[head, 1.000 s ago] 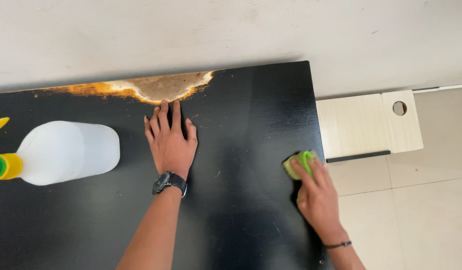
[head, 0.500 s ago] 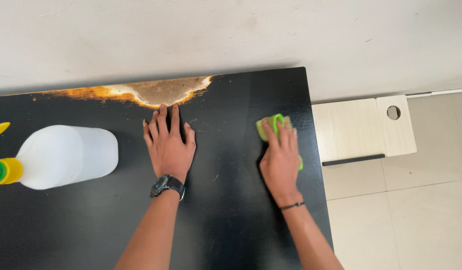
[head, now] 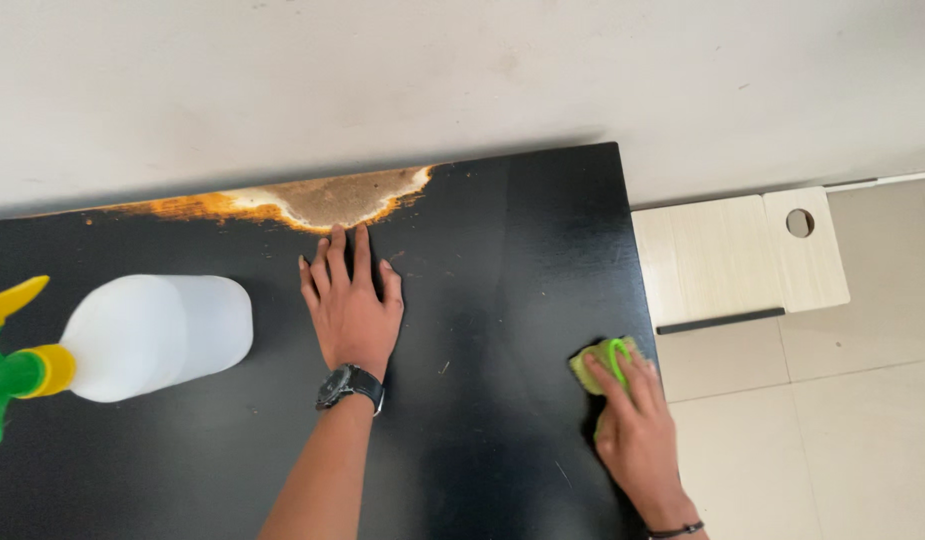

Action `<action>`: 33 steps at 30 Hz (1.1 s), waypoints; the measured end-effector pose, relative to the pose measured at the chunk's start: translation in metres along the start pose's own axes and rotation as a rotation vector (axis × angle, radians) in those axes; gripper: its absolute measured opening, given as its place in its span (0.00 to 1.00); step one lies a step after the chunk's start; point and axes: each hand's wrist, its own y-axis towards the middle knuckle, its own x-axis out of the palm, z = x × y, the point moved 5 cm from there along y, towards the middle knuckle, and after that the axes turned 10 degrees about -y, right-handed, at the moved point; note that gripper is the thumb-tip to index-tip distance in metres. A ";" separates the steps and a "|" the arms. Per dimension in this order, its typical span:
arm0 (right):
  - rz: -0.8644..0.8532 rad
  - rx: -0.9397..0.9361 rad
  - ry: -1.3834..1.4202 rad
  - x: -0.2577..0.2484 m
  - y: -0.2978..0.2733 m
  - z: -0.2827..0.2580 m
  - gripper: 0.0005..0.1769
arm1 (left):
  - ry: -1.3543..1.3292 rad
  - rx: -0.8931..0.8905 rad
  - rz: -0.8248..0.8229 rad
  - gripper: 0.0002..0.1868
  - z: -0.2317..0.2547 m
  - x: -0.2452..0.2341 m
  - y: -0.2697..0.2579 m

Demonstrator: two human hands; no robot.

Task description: The person wipes a black table surface with a green cloth, moving the cloth in circular and back-and-forth motions. A spray bottle is present on the table but is not used during the clip.

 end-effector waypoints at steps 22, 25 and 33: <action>0.100 -0.047 0.029 0.007 0.097 -0.068 0.33 | -0.010 -0.019 -0.013 0.28 -0.002 0.001 0.000; 0.009 -0.067 0.052 0.005 0.069 -0.065 0.35 | -0.009 -0.020 -0.014 0.28 -0.002 0.001 0.001; -0.029 -0.055 -0.006 0.001 0.022 0.000 0.33 | -0.002 -0.017 -0.017 0.28 0.000 0.001 0.000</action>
